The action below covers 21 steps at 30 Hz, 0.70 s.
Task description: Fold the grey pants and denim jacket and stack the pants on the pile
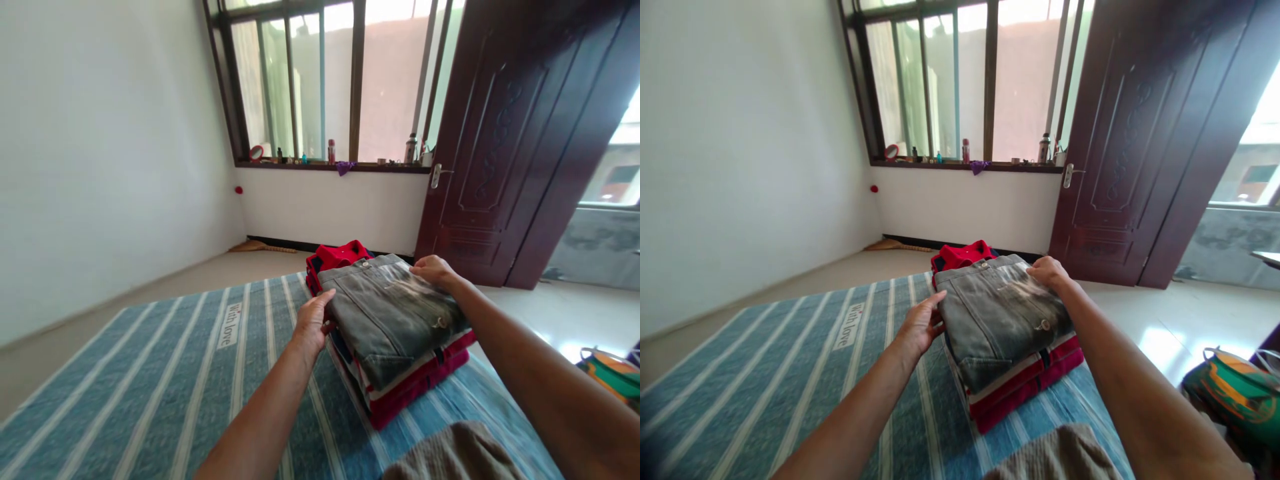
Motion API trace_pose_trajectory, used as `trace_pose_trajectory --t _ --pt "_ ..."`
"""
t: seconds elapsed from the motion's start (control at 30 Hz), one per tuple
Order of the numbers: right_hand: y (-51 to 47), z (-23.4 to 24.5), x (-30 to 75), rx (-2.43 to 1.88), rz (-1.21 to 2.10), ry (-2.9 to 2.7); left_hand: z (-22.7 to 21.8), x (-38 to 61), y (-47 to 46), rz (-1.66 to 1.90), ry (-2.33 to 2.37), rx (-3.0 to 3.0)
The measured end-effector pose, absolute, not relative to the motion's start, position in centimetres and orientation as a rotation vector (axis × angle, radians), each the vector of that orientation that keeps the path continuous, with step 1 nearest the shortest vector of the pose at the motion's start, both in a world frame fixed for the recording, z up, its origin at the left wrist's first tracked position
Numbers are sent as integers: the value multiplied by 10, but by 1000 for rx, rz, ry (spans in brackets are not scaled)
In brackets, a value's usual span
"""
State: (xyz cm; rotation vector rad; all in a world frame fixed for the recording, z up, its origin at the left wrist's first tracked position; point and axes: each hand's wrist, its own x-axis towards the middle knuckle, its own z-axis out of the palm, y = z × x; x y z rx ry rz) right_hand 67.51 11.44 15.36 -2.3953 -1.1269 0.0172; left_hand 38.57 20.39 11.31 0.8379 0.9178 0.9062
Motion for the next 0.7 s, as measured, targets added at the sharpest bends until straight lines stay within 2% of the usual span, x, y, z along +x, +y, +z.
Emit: trace_pose_trajectory --t 0.3,0.7 --pt "121 140 691 -2442 145 -1108 113 405 225 964 929 798" --pt "121 122 709 -2456 198 -1065 112 405 240 867 878 871"
